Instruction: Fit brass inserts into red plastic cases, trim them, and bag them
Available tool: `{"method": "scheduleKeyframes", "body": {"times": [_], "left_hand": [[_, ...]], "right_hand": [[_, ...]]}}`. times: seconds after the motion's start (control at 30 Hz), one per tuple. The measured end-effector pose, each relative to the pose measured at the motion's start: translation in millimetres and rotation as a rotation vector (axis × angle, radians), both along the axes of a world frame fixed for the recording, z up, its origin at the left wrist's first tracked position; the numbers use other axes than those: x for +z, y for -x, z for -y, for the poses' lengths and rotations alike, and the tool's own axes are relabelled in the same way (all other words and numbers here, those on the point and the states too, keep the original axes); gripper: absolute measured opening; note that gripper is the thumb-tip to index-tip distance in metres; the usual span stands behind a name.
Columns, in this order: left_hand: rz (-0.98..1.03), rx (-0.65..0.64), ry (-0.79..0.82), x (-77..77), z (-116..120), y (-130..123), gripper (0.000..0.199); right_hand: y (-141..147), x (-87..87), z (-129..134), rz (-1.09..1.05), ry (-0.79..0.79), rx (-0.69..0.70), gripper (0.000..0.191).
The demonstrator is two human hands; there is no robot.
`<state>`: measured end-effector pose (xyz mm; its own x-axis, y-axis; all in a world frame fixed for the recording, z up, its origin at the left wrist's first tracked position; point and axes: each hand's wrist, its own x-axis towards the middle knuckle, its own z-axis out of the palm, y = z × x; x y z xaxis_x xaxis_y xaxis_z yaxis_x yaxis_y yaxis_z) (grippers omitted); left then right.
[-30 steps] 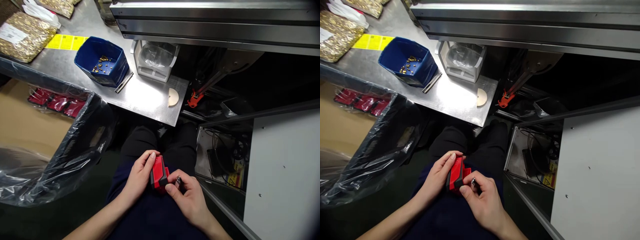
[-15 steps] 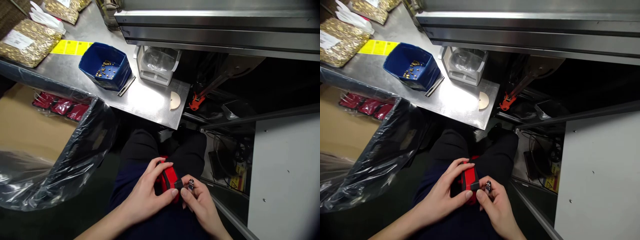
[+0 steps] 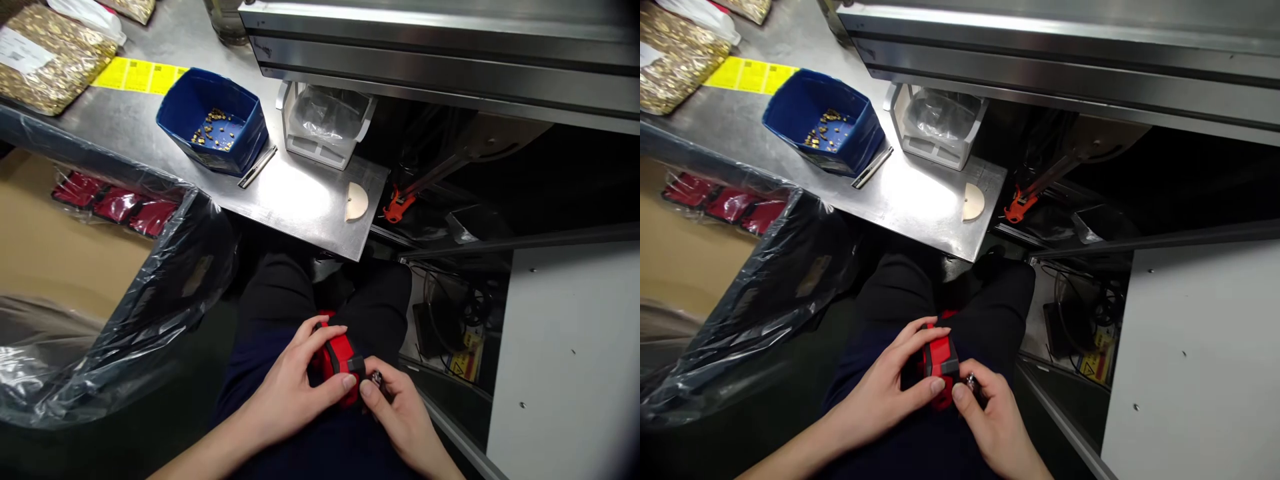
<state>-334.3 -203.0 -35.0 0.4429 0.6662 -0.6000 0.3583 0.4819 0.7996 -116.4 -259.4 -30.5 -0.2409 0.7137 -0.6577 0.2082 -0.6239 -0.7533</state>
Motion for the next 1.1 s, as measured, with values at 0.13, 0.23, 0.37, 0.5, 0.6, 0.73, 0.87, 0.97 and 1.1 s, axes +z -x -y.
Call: {"method": "scheduleKeyframes", "body": {"times": [0.13,0.23,0.37,0.5,0.6,0.73,0.87,0.97,1.1], "left_hand": [[0.007,0.012,0.005,-3.6,4.5,1.3,0.063],[0.019,0.020,0.004,-6.1,8.2,2.0,0.064],[0.038,0.028,0.001,-7.5,9.4,1.3,0.064],[0.054,0.037,0.009,-8.9,6.5,-1.4,0.061],[0.097,0.071,0.029,-13.0,3.1,-3.0,0.056],[0.170,0.178,0.146,-18.7,-2.6,-3.4,0.050],[0.163,0.266,0.296,-18.9,-5.3,-3.8,0.050],[0.210,0.389,0.404,-19.6,-4.2,-6.2,0.047],[0.308,0.567,0.517,-22.0,-2.9,-12.4,0.052]], "right_hand": [[-1.2,0.5,-4.0,0.004,-0.021,0.048,0.035],[-2.0,0.8,-7.4,-0.006,-0.041,0.085,0.034],[-2.8,2.0,-11.8,0.005,-0.104,0.133,0.032],[-3.5,2.4,-12.0,0.016,-0.117,0.142,0.029],[-5.0,0.5,-11.0,0.022,-0.107,0.178,0.024],[-7.7,-1.1,-13.2,0.012,-0.121,0.211,0.015],[-6.1,-1.9,-18.4,-0.002,-0.229,0.219,0.004],[-1.0,-6.4,-22.9,-0.012,-0.377,0.249,0.008],[7.1,-15.4,-29.2,0.059,-0.612,0.328,0.021]]}}
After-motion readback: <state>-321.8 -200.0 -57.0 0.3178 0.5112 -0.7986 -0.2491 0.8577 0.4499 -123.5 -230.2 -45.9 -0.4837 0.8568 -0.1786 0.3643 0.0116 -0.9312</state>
